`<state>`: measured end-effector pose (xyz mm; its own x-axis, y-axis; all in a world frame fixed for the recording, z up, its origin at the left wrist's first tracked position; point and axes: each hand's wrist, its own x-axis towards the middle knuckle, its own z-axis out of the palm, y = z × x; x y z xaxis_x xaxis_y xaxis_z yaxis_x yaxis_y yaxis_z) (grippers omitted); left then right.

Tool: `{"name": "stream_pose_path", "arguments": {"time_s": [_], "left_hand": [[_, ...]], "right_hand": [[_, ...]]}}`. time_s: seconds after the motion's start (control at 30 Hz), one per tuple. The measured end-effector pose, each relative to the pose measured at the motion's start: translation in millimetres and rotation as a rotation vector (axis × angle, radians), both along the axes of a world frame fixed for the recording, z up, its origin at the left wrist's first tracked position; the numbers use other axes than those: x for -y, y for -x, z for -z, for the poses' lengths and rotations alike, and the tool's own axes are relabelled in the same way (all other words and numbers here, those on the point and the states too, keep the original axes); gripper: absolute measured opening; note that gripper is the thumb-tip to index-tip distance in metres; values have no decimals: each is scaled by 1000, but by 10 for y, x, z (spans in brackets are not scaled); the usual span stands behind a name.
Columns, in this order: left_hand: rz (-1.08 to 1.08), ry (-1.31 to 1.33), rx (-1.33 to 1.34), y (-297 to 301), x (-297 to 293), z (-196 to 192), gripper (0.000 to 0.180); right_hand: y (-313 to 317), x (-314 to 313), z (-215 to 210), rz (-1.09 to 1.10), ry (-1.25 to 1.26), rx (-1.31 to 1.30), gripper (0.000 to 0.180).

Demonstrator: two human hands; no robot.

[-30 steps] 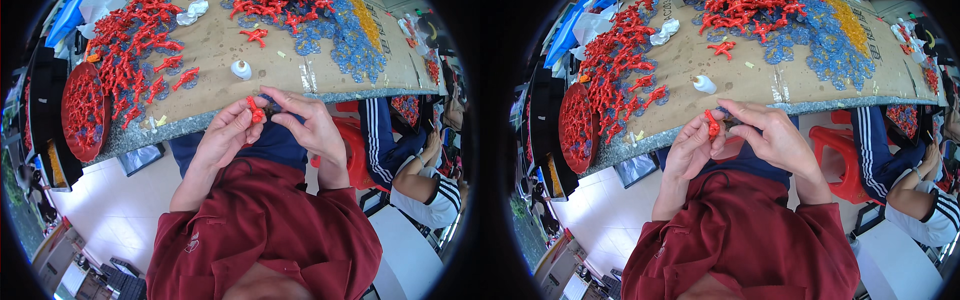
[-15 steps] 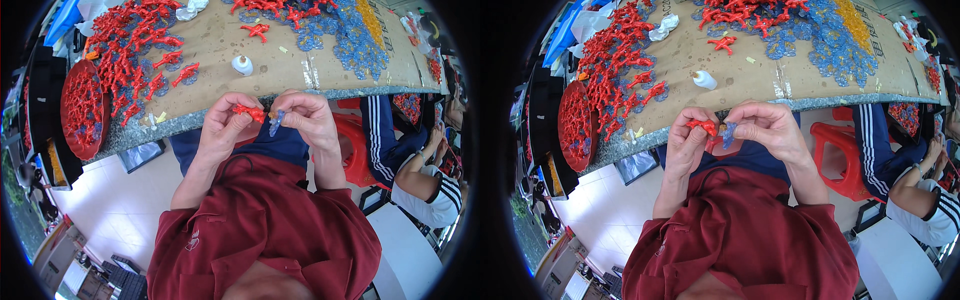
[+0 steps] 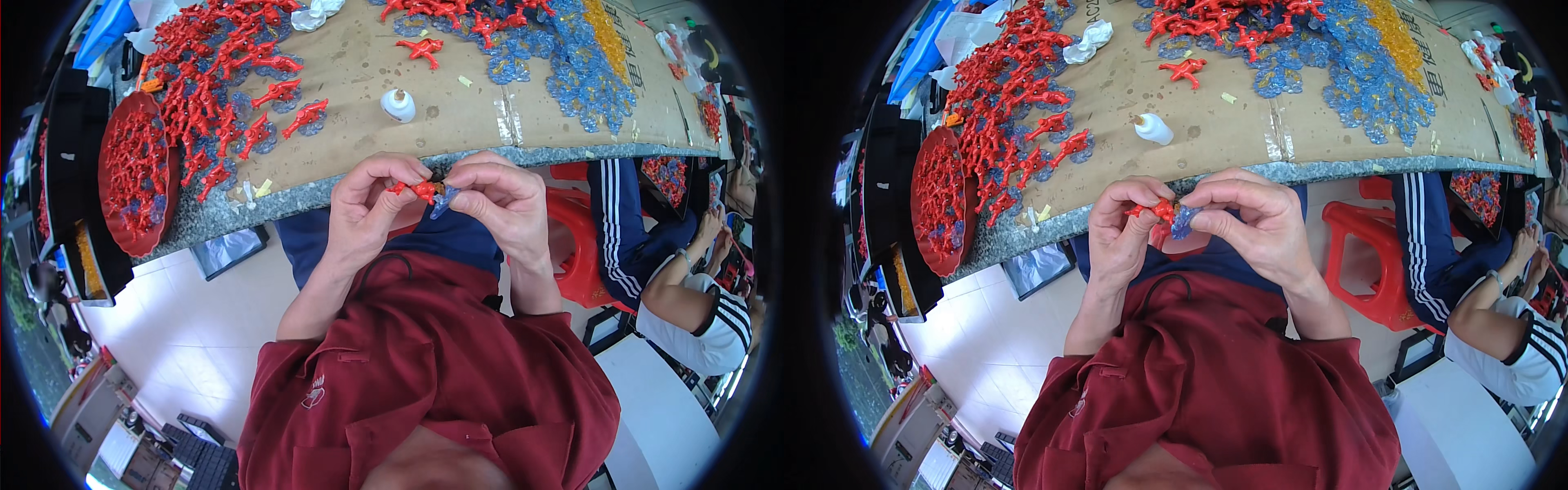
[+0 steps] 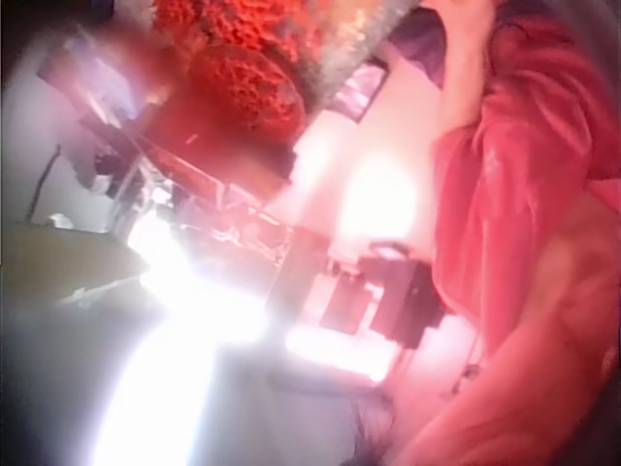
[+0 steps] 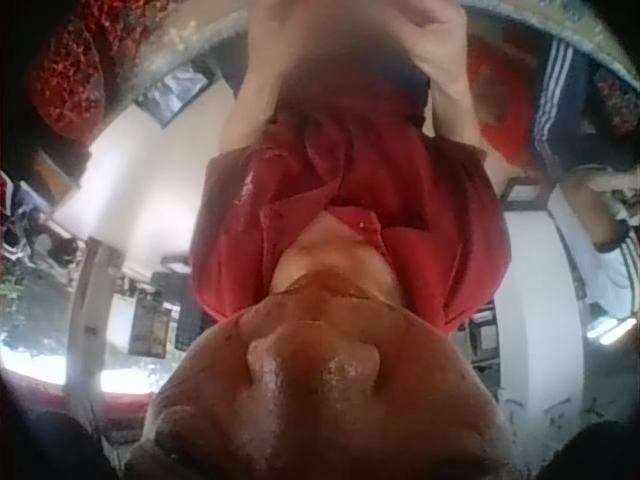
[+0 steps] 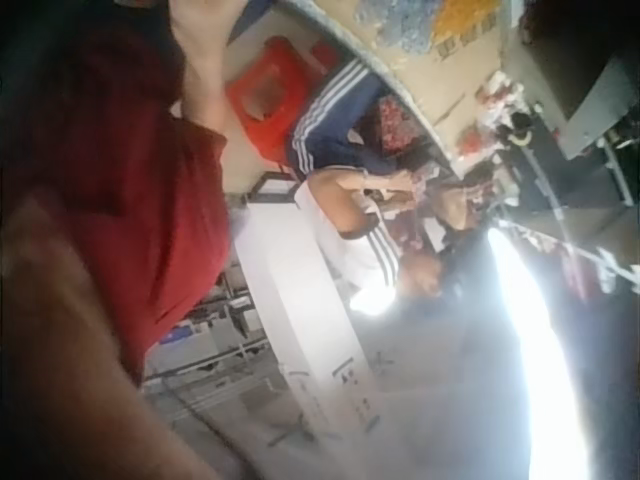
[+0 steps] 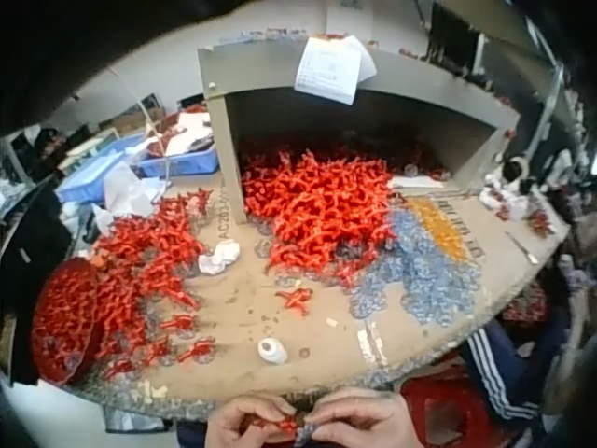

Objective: The person applies glue from a glue bottle to small red plastic toy parts and sticks them together by hand on a work table.

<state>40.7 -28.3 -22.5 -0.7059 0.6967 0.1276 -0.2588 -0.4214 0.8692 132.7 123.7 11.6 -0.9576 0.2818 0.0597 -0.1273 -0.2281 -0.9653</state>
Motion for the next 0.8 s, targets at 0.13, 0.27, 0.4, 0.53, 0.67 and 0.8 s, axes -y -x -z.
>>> {"name": "stream_pose_path", "arguments": {"time_s": [0.13,0.27,0.4,0.53,0.67,0.8], "left_hand": [[-5,-12,-54,7,-6,17,9],[23,-39,13,-13,1,24,11],[88,-84,177,-23,-7,28,13],[116,-77,243,-2,14,-23,15],[154,-200,225,20,-10,105,15],[173,-299,229,-1,-64,134,14]], "right_hand": [[-6,78,16,100,-268,-32,19],[-29,150,-27,155,-444,-43,20],[-39,191,-1,223,-535,-81,21],[-46,252,-14,266,-410,-95,20],[-46,232,-30,176,-371,-38,20],[-16,234,-3,183,-425,-114,23]]}}
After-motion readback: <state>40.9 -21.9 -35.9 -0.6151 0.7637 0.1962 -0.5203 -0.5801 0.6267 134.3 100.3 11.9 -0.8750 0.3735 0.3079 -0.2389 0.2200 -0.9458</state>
